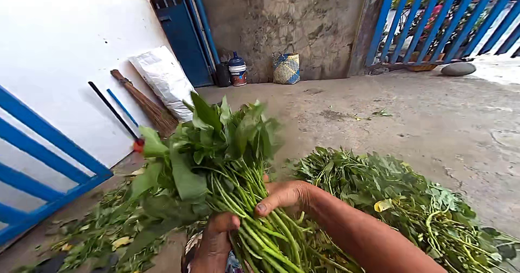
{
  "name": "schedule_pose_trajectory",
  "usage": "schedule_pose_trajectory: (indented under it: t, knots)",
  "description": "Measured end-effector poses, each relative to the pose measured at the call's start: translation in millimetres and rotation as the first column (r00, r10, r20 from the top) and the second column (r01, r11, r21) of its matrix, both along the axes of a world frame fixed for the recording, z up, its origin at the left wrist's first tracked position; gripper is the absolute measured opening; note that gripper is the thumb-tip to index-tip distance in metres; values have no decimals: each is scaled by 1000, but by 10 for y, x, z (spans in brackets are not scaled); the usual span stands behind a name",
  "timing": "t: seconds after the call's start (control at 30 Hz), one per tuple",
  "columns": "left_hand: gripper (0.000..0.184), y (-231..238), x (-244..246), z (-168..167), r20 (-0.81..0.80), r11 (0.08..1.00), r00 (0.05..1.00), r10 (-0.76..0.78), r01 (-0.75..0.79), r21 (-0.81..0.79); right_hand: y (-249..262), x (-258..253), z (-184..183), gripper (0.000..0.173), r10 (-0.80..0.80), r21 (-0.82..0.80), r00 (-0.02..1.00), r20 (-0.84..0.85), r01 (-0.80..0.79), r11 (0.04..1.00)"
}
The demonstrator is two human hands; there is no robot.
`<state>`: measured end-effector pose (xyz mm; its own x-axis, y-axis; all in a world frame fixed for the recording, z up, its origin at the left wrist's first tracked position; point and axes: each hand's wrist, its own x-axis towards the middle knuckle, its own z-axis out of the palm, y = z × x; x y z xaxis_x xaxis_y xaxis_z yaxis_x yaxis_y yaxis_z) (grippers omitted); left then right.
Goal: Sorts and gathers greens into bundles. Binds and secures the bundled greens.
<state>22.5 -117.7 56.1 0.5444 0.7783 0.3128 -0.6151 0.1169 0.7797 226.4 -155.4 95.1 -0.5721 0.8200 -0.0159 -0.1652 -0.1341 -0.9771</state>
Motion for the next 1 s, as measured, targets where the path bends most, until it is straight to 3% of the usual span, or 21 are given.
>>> schedule_pose_trajectory:
  t: [0.13,0.27,0.33,0.4,0.43,0.5,0.6,0.7,0.73,0.77,0.8,0.83,0.87,0.9,0.93,1.0]
  knots:
    - [39,151,184,-183,65,980,997,-49,60,-188,13,-26,-170,67,-82,-137,996,-19,78,987]
    - [39,322,275,-422,178,970,984,14,30,-243,17,-50,-385,93,-148,-201,987,-70,131,971]
    - [40,363,305,-488,220,968,975,39,18,-249,-32,-24,-525,87,-156,-184,973,-168,125,975]
    - [50,418,306,-540,329,947,940,-85,179,-266,-103,21,-670,75,-126,-133,942,-312,88,987]
    - [56,459,307,-588,413,914,893,-180,307,-265,-148,33,-736,76,-125,-118,924,-362,87,989]
    - [65,525,340,-664,496,867,831,-253,422,-265,-251,30,-826,86,-149,-129,892,-428,103,986]
    - [70,601,410,-729,507,849,795,-333,487,-205,-413,0,-958,90,-198,-208,838,-509,104,973]
    - [68,630,462,-867,482,807,839,-253,458,-373,-554,-9,-1158,87,-241,-241,782,-574,119,963]
    - [71,789,502,-1197,530,791,802,-274,502,-351,-575,5,-1212,89,-233,-238,768,-597,108,965]
    - [77,1080,575,-1747,598,795,687,-413,592,-131,-598,14,-1246,91,-223,-237,758,-613,92,967]
    - [80,1269,659,-2111,637,786,629,-446,615,-57,-628,13,-1258,91,-219,-236,753,-621,87,968]
    - [85,1506,768,-2439,610,743,500,-615,627,234,-664,11,-1267,92,-212,-229,750,-627,82,970]
    - [83,1471,781,-2392,597,746,501,-627,607,275,-706,13,-1268,93,-207,-223,751,-628,81,971]
    - [72,1056,645,-1880,608,838,699,-378,537,-97,-754,16,-1248,92,-212,-226,753,-623,87,970]
    - [55,657,600,-1231,474,861,873,-115,326,-391,-809,21,-1221,92,-238,-237,756,-610,113,965]
    - [27,285,660,-644,341,942,936,82,39,-333,-911,58,-1184,91,-272,-222,778,-567,174,959]
